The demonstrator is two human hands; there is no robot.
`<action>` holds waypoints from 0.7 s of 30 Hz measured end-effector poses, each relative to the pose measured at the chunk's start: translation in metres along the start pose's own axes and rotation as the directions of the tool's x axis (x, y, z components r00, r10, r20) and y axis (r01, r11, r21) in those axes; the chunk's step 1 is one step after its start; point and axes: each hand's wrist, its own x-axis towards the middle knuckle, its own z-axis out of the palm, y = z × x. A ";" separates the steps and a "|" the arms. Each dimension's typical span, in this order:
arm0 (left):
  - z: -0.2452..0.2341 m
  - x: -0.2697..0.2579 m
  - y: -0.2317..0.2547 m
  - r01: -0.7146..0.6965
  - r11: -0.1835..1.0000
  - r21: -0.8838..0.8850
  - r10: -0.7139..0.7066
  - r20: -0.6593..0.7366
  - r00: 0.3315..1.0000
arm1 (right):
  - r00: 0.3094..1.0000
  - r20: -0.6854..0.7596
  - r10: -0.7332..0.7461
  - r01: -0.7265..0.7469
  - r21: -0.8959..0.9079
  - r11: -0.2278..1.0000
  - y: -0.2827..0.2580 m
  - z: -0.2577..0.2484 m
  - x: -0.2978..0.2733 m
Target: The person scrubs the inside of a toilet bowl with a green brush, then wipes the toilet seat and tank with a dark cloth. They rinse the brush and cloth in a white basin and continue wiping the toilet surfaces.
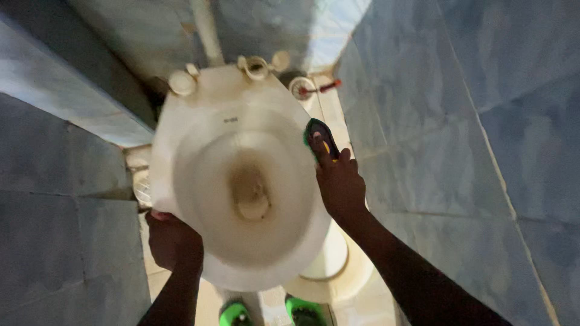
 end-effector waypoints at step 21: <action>-0.009 0.069 0.027 -0.073 0.996 0.052 0.063 0.177 0.982 | 0.667 0.053 -0.743 0.715 0.237 0.658 -0.211 0.052 0.068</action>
